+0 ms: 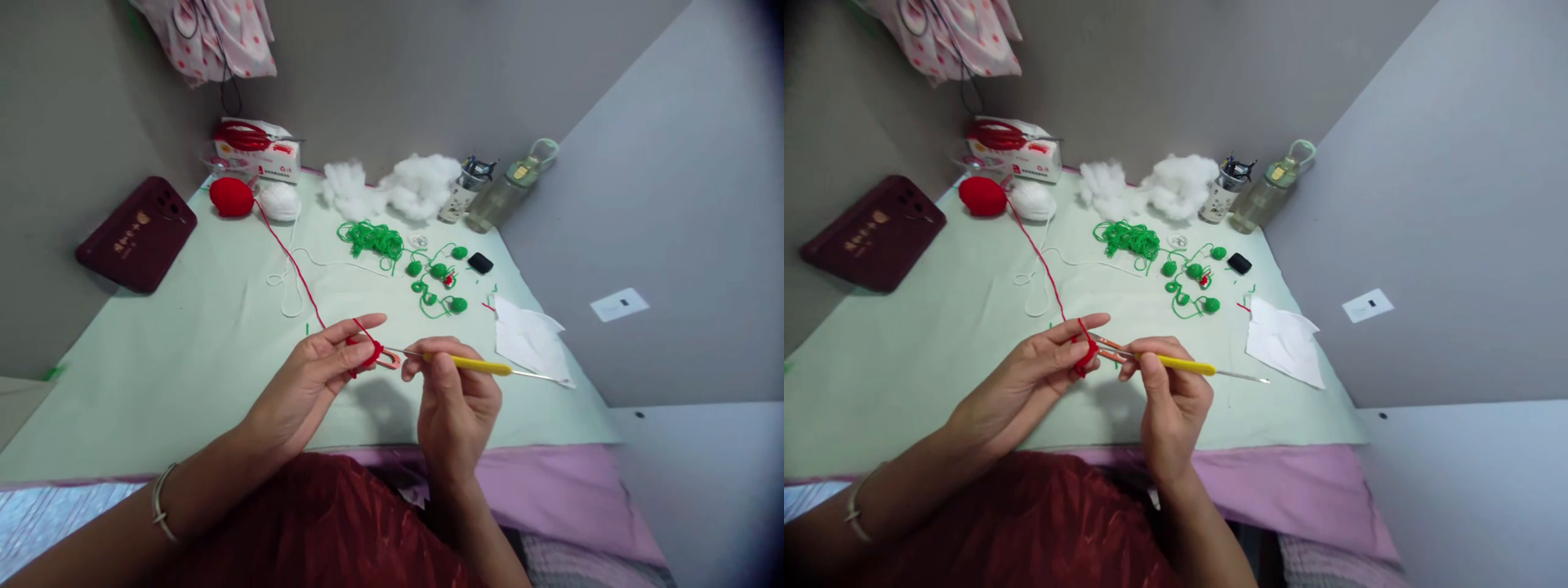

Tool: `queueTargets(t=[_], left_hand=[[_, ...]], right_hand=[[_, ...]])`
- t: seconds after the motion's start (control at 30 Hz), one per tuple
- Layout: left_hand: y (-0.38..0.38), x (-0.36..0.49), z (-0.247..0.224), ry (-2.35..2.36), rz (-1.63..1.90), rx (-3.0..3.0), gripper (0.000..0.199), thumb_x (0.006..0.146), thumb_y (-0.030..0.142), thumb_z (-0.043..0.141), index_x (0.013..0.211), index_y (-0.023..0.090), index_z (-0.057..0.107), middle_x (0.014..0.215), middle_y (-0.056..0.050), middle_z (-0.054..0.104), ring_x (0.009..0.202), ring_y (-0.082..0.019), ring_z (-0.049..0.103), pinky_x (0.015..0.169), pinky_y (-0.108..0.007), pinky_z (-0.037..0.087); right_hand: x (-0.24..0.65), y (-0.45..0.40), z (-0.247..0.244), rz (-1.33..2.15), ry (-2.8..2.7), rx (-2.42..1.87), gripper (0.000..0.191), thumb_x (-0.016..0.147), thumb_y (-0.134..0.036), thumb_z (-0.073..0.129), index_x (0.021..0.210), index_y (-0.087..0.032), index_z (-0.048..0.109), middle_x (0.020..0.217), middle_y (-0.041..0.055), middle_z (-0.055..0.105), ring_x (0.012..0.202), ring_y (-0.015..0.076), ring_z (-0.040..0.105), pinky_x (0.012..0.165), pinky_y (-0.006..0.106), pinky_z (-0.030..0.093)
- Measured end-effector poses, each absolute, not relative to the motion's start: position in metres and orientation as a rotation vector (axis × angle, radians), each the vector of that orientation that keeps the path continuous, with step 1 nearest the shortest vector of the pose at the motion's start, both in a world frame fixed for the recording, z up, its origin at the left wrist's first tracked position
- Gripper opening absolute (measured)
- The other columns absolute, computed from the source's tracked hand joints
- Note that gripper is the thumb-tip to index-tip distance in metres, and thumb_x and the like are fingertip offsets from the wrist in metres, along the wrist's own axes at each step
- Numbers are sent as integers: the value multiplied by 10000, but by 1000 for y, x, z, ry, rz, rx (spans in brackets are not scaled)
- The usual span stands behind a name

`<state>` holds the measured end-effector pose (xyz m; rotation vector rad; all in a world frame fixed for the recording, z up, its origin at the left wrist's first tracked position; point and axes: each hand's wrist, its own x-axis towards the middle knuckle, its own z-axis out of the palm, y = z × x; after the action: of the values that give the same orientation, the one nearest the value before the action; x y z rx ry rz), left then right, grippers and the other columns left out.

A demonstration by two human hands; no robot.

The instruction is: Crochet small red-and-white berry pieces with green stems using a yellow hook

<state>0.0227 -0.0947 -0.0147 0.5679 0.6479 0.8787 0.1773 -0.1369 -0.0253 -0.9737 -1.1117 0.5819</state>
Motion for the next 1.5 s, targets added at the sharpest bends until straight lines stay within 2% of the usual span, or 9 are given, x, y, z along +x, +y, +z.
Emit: queueTargets(t=[0.2, 0.3, 0.5, 0.63, 0.73, 1.03, 1.2, 1.37, 1.5], left_hand=[[-103, 31, -14, 677, 976, 625, 528, 810, 202, 896, 1315, 269, 760, 828, 28, 739, 835, -111, 654, 878, -231, 510], [-101, 29, -16, 639, 842, 516, 445, 824, 227, 883, 1259, 216, 792, 907, -12, 754, 856, -114, 652, 873, -229, 521], [-93, 23, -15, 676, 859, 519, 348, 855, 209, 841, 1202, 198, 820, 900, -15, 741, 797, -96, 625, 810, -205, 505], [-100, 28, -14, 738, 991, 730, 518, 825, 221, 879, 1326, 271, 757, 827, 26, 720, 847, -124, 634, 885, -240, 488], [-102, 30, -14, 722, 933, 710, 576, 813, 231, 886, 1366, 254, 728, 875, 12, 739, 888, -146, 644, 933, -283, 479], [-95, 22, -7, 658, 830, 676, 359, 896, 232, 767, 1254, 233, 787, 920, -9, 745, 1012, -187, 654, 1038, -316, 400], [-98, 21, -9, 734, 912, 747, 366, 886, 242, 796, 1252, 256, 792, 813, 30, 680, 884, -151, 612, 952, -277, 420], [-101, 25, -11, 691, 879, 624, 486, 818, 287, 888, 1286, 233, 767, 884, -12, 750, 864, -163, 647, 872, -287, 470], [-98, 25, -13, 638, 799, 503, 406, 829, 230, 867, 1224, 167, 797, 933, -49, 766, 759, -122, 602, 811, -265, 489]], right_hand=[[172, -137, -40, 106, -1512, -1085, 307, 971, -86, 658, 1174, -284, 777, 1031, 49, 761, 916, 178, 734, 756, 325, 616], [173, -136, -43, -123, -1570, -1054, 365, 948, -60, 671, 1229, -275, 762, 1078, 70, 774, 951, 194, 742, 771, 337, 626], [179, -133, -27, 503, -1149, -1028, 210, 1041, -199, 559, 979, -224, 758, 825, 11, 700, 637, 126, 660, 615, 299, 579], [173, -133, -29, 279, -1383, -1120, 174, 995, -151, 639, 1048, -245, 776, 913, 39, 760, 805, 169, 728, 718, 327, 617], [169, -134, -33, 14, -1496, -1090, 318, 943, -59, 684, 1143, -283, 788, 1071, 66, 802, 958, 190, 750, 805, 345, 627], [183, -132, -25, 764, -1107, -991, 183, 1032, -303, 609, 964, -203, 746, 870, 37, 783, 697, 144, 720, 683, 306, 628], [180, -142, -24, 423, -1401, -1097, 204, 1053, -183, 532, 1089, -233, 727, 937, 33, 788, 770, 158, 746, 719, 325, 635], [174, -148, -32, -143, -1720, -1116, 347, 964, -78, 658, 1240, -269, 744, 1139, 86, 769, 1014, 209, 754, 799, 347, 649], [177, -143, -29, 172, -1427, -1078, 236, 1016, -150, 594, 1118, -268, 772, 973, 51, 754, 839, 186, 735, 707, 352, 629]])
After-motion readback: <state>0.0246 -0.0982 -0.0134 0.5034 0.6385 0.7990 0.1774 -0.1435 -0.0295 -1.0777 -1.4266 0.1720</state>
